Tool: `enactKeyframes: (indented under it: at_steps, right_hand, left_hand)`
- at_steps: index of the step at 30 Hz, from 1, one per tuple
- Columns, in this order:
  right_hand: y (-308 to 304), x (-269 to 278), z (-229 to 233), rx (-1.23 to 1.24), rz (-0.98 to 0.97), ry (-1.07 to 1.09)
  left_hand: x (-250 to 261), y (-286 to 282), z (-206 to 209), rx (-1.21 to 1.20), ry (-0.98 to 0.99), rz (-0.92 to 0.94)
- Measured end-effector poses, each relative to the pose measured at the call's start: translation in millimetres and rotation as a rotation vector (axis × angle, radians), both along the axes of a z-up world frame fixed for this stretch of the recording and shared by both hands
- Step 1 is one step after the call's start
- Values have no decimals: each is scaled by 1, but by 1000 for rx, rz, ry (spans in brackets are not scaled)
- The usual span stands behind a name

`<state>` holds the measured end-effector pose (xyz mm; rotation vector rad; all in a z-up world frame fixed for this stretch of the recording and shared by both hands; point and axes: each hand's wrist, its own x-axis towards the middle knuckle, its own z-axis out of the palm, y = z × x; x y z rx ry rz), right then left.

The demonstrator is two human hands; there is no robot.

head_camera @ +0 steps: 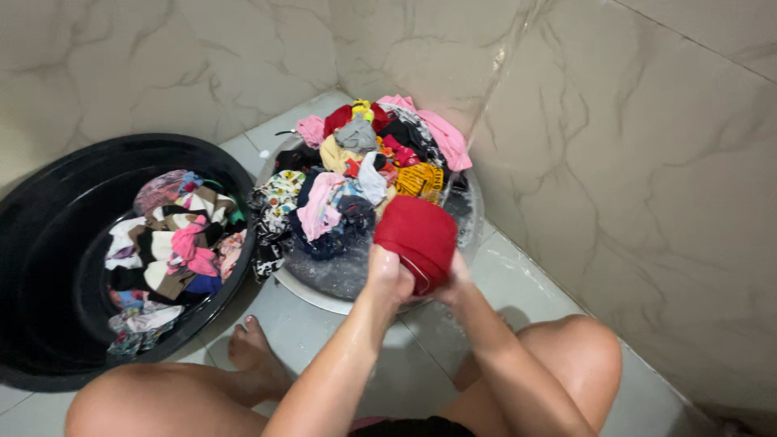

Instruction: The person washes clothes by hand in a basin, scrubbing different items and transferring them to a second tub.

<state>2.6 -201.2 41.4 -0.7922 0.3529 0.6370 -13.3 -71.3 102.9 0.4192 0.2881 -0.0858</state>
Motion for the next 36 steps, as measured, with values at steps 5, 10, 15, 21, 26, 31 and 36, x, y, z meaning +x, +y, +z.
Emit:
enactKeyframes:
  at_steps: [5,10,15,21,26,31,36]
  right_hand:
    - [-10,16,-13,-67,-240,11]
    - [3,10,-11,263,-186,-23]
    - [29,3,-8,317,-58,-28]
    - [33,-16,46,68,225,185]
    - [25,10,53,182,11,63]
    - [6,32,63,-232,-279,-629]
    - [23,4,127,-925,-168,-1342]
  left_hand:
    - [4,42,-8,-92,46,-131]
    - [25,86,-55,294,176,-16]
    - [26,85,-71,-91,-35,18]
    - [22,82,-17,271,-340,113]
    - [8,76,-12,372,-420,68]
    - [31,75,-59,75,124,-48]
    - [66,69,-67,-93,-30,-496]
